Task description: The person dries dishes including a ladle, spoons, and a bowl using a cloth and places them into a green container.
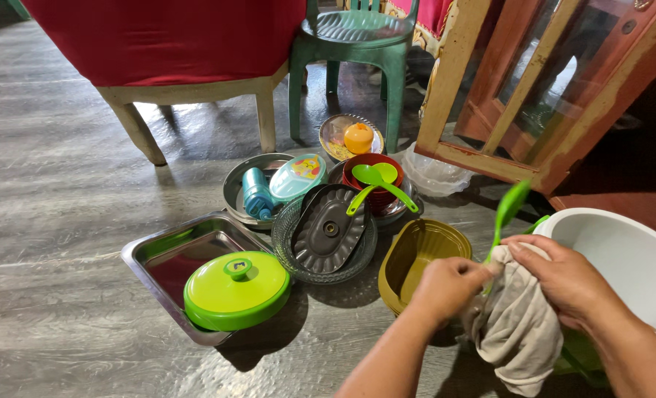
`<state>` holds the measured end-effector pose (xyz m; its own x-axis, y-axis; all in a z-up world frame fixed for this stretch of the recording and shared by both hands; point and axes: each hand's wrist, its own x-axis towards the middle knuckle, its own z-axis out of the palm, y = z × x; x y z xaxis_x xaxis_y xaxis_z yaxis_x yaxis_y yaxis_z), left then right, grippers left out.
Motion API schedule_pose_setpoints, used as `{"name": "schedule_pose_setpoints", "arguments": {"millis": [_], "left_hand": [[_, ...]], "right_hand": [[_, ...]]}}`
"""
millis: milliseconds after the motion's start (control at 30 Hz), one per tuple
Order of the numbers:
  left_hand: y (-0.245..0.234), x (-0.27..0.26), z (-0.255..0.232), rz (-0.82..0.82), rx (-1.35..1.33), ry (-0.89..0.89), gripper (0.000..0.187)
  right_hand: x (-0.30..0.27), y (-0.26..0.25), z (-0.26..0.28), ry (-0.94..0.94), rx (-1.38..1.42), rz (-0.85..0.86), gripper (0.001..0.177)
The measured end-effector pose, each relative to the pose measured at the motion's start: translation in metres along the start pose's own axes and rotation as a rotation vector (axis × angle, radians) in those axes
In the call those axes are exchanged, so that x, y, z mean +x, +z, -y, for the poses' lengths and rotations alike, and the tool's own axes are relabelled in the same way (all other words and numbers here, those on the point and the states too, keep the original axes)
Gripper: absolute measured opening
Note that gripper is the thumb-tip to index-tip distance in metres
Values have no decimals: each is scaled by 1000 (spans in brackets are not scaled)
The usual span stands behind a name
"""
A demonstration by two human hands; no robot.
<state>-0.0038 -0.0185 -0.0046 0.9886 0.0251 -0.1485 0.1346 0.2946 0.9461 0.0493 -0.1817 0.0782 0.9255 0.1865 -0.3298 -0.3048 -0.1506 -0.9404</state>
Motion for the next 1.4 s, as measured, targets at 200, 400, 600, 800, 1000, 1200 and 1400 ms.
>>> {"name": "schedule_pose_setpoints", "arguments": {"millis": [200, 400, 600, 800, 1000, 1200, 1400], "left_hand": [[-2, 5, 9, 158, -44, 73, 22], [-10, 9, 15, 221, -222, 43, 28], [13, -22, 1, 73, 195, 254, 22], [28, -53, -25, -195, 648, 435, 32], [17, -41, -21, -273, 699, 379, 31], [15, -38, -18, -278, 648, 379, 30], [29, -48, -21, -233, 666, 447, 37]], "right_hand": [[-2, -2, 2, -56, 39, 6, 39], [14, -26, 5, -451, 12, -378, 40], [15, -20, 26, -1209, -618, -674, 36], [8, 9, 17, -1220, -994, -658, 34], [2, 27, -1, -1077, -1014, -475, 30], [4, 20, -2, -1013, -856, -351, 33], [28, -7, 7, -1231, -937, -608, 29]]}}
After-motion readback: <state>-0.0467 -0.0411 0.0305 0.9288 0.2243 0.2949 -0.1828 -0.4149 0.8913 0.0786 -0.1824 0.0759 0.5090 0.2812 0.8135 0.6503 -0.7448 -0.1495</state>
